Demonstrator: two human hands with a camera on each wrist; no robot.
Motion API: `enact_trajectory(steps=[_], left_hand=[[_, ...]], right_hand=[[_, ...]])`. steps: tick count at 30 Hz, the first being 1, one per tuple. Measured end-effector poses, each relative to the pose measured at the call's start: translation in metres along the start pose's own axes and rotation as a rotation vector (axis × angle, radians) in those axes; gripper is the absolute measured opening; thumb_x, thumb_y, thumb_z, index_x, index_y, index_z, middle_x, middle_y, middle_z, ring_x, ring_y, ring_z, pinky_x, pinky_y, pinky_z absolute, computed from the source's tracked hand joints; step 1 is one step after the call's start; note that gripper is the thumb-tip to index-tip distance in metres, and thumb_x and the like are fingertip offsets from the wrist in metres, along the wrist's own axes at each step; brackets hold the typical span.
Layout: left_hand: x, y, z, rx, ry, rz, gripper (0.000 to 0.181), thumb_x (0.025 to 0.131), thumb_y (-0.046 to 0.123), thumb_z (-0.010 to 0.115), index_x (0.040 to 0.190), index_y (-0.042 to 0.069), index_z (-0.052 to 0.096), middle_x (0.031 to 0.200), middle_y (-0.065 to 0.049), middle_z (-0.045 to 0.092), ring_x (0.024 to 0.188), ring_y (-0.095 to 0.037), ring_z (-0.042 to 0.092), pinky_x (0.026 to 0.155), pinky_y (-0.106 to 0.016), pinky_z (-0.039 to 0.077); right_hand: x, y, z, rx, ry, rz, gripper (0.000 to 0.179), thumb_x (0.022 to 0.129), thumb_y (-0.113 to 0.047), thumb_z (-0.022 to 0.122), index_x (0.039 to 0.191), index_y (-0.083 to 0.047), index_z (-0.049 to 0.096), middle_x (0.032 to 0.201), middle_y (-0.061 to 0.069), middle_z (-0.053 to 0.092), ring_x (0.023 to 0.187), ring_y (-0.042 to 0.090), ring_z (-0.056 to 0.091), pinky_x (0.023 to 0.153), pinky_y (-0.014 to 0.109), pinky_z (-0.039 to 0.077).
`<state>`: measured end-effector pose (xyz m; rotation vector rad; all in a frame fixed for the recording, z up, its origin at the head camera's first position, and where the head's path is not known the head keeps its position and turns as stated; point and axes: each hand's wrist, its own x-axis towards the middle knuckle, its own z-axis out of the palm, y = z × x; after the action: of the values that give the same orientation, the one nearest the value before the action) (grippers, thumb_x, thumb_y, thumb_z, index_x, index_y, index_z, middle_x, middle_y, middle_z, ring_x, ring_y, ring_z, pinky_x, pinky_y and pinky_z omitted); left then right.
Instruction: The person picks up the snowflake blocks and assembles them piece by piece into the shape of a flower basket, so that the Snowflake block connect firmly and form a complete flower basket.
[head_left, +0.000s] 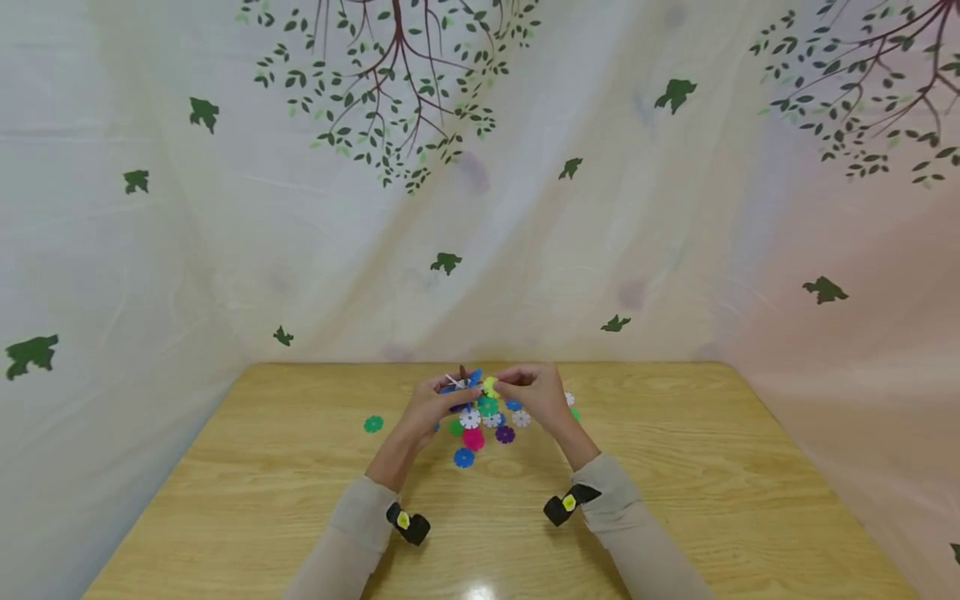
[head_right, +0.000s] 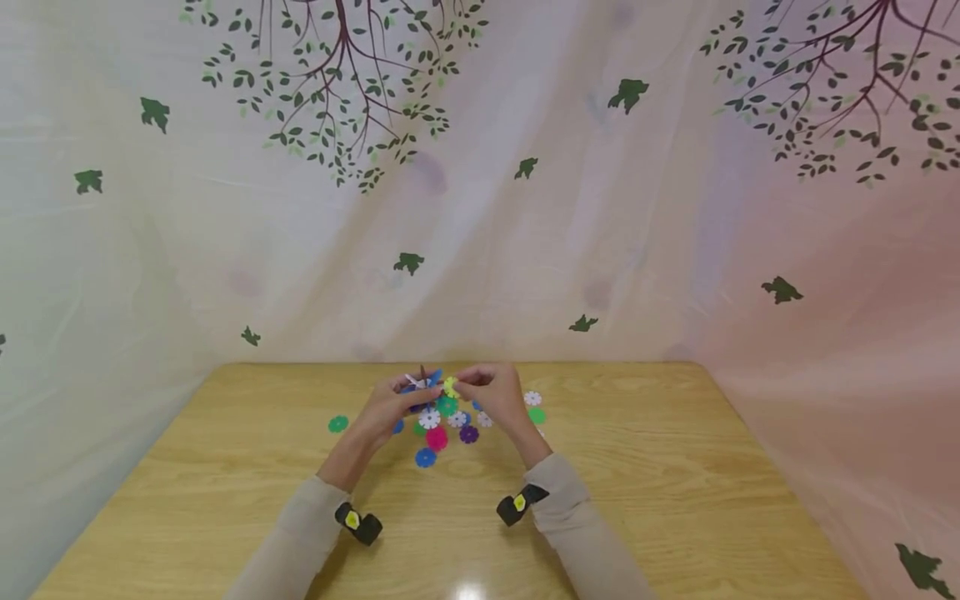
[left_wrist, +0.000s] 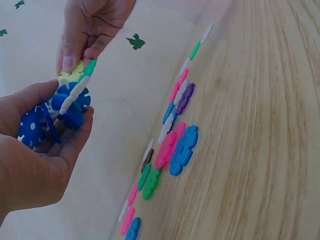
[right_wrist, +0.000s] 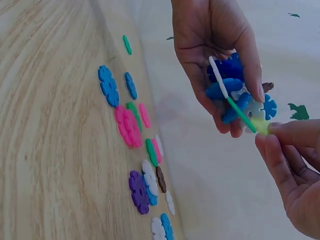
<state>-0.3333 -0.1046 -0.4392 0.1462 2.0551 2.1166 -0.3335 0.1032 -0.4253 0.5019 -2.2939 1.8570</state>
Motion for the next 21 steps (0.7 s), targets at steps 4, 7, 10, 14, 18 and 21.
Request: enact_trajectory(steps=[4,7,10,14,18,21], left_hand=[[-0.001,0.001,0.0,0.0,-0.003,0.007,0.043,0.091,0.019,0.077,0.13,0.003,0.067,0.109,-0.005,0.072,0.093,-0.011,0.069,0.093,-0.032,0.057],[0.0,0.005,0.0,-0.032,0.009,0.013,0.042,0.092,0.019,0.077,0.129,0.004,0.067,0.112,-0.005,0.071,0.095,-0.012,0.068,0.092,-0.031,0.056],[0.0,0.007,0.002,-0.085,0.04,0.004,0.04,0.092,0.019,0.077,0.127,0.006,0.065,0.112,-0.005,0.068,0.095,-0.013,0.066,0.086,-0.027,0.056],[0.001,0.005,0.004,-0.138,0.067,-0.006,0.035,0.092,0.017,0.076,0.122,0.006,0.062,0.108,-0.004,0.065,0.092,-0.012,0.063,0.08,-0.023,0.055],[0.001,0.003,0.003,-0.158,0.059,0.001,0.032,0.092,0.014,0.074,0.121,0.004,0.062,0.11,-0.005,0.067,0.092,-0.012,0.064,0.079,-0.023,0.055],[0.002,0.001,0.0,-0.155,0.056,-0.003,0.036,0.093,0.014,0.072,0.126,0.003,0.062,0.111,-0.005,0.069,0.093,-0.011,0.064,0.081,-0.024,0.055]], right_hand=[[-0.001,-0.002,0.003,-0.002,0.026,0.032,0.011,0.089,-0.002,0.076,0.098,0.004,0.078,0.088,0.019,0.076,0.067,0.009,0.069,0.064,0.024,0.06],[-0.002,-0.005,0.004,0.044,0.023,0.065,0.015,0.09,-0.003,0.075,0.101,0.006,0.075,0.088,0.017,0.075,0.069,0.012,0.07,0.066,0.027,0.061],[-0.001,-0.007,0.004,0.085,-0.005,0.103,0.019,0.091,-0.003,0.074,0.105,0.009,0.072,0.088,0.014,0.075,0.071,0.012,0.07,0.069,0.03,0.062],[0.0,-0.007,0.001,0.095,-0.08,0.159,0.022,0.093,-0.004,0.073,0.109,0.011,0.069,0.092,0.015,0.076,0.074,0.012,0.072,0.075,0.035,0.063],[0.004,-0.008,-0.007,0.009,-0.189,0.176,0.024,0.096,-0.009,0.071,0.113,0.008,0.069,0.096,0.017,0.075,0.082,0.022,0.073,0.082,0.045,0.062],[0.006,-0.008,-0.013,-0.089,-0.289,0.145,0.024,0.096,-0.011,0.07,0.113,0.006,0.07,0.096,0.017,0.074,0.085,0.03,0.072,0.081,0.048,0.061]])
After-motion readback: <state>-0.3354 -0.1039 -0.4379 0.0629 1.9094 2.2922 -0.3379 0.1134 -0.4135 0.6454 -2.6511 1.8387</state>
